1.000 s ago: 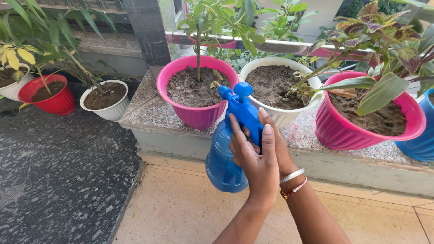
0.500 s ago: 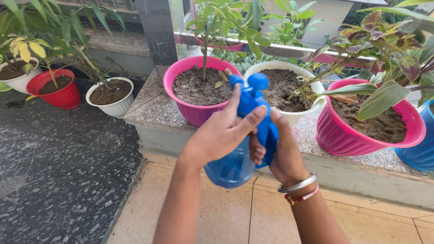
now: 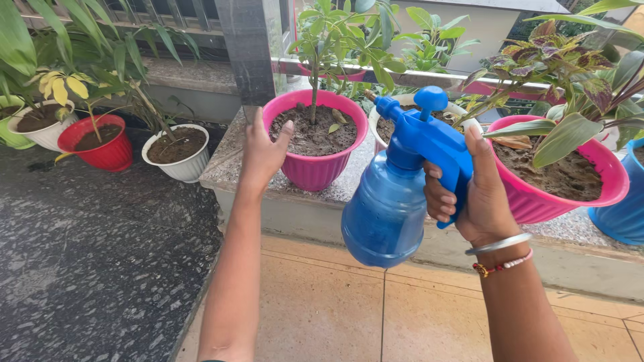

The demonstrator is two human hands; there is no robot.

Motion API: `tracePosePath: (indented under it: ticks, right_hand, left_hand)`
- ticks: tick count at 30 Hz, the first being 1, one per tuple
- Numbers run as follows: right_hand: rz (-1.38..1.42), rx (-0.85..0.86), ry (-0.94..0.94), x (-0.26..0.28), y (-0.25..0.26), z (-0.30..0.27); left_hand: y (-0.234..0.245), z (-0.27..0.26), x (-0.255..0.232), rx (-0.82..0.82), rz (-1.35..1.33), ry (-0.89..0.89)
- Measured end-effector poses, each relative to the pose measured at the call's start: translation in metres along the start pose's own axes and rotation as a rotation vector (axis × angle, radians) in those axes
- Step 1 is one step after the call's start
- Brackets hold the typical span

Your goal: The person uses a blue spray bottle to water several potted plants arranged on a balcony ledge. They move along the row, spraying each plant's soil and leaves in sequence.

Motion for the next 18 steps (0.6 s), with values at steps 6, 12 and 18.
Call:
tracePosePath:
  ticks: [6,12,18]
  right_hand:
    - [-0.11,-0.087,-0.067,-0.017,-0.024,0.011]
    - [-0.04,-0.056,-0.073,-0.027,-0.022,0.014]
    - [-0.031,-0.053,-0.126,-0.043,-0.027,0.018]
  left_hand:
    - [-0.032,-0.01,0.005,-0.127,-0.219,0.014]
    - [-0.03,-0.012,0.009,-0.101,-0.282,0.031]
    - [-0.028,-0.016,-0.005,-0.157,-0.157,0.01]
Point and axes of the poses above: each hand's wrist, its own z-axis towards the middle knuckle, its own y-axis out of the back of the hand, x = y × z, the point moved 2 cm from there along z, towards the middle knuckle, and after that the axes turned 5 degrees about y, right-handed, at the moved point
